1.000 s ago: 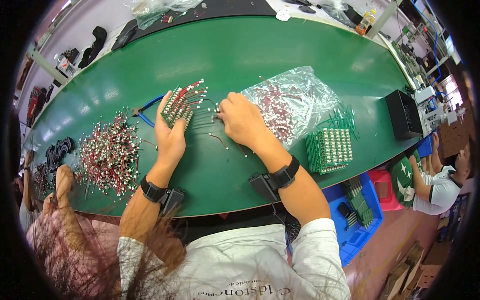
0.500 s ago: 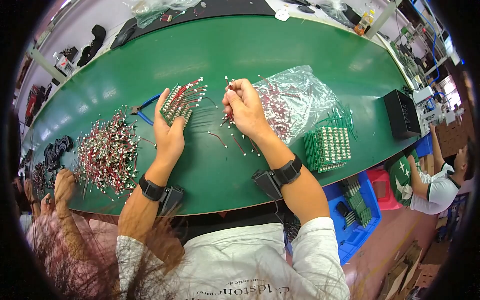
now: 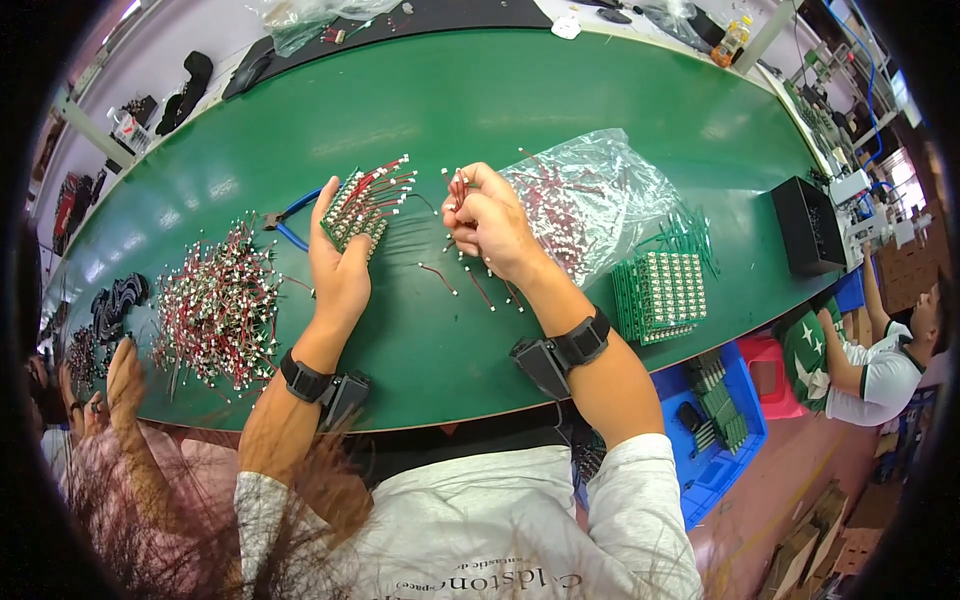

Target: The person picks up a circuit board and inserts small wires into its ports one at a time. After filling the board, the person sets it down and repeats the process with a new board.

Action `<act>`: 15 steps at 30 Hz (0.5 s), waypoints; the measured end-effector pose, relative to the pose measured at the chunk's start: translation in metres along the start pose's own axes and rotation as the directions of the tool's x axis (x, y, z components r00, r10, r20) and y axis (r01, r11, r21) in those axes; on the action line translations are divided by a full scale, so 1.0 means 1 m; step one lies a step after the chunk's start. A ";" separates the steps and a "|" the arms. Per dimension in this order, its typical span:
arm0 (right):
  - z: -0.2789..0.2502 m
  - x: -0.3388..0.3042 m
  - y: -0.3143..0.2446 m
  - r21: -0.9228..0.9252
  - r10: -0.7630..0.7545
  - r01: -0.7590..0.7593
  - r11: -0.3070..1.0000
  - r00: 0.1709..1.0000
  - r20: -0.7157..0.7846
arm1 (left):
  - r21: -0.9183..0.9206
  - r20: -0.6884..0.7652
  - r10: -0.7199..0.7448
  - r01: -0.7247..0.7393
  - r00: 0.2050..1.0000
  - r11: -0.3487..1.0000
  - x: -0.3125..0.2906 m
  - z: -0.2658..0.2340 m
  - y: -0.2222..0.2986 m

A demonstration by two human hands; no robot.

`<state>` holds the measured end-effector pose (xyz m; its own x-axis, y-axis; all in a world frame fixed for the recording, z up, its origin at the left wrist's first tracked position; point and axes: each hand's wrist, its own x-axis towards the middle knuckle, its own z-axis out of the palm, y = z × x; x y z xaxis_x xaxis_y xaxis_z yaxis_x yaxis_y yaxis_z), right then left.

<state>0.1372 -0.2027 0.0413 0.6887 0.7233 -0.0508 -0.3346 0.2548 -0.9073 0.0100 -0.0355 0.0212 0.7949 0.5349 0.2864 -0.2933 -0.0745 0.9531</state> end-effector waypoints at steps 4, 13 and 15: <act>0.002 0.000 -0.002 -0.012 0.062 -0.062 0.998 0.998 0.031 | -0.039 -0.007 -0.001 0.001 1.000 0.999 0.000 -0.001 -0.002; 0.010 -0.001 0.003 -0.192 -0.124 0.120 0.974 0.992 -0.008 | -0.027 -0.014 0.001 -0.001 1.000 1.000 0.000 0.000 -0.003; 0.009 0.000 0.004 -0.230 -0.132 0.126 0.965 0.991 -0.009 | -0.035 -0.005 -0.003 0.002 1.000 0.999 0.000 0.001 -0.001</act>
<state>0.1295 -0.1959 0.0411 0.7325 0.6777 0.0652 -0.0878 0.1891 -0.9780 0.0109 -0.0361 0.0204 0.7930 0.5392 0.2834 -0.3098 -0.0436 0.9498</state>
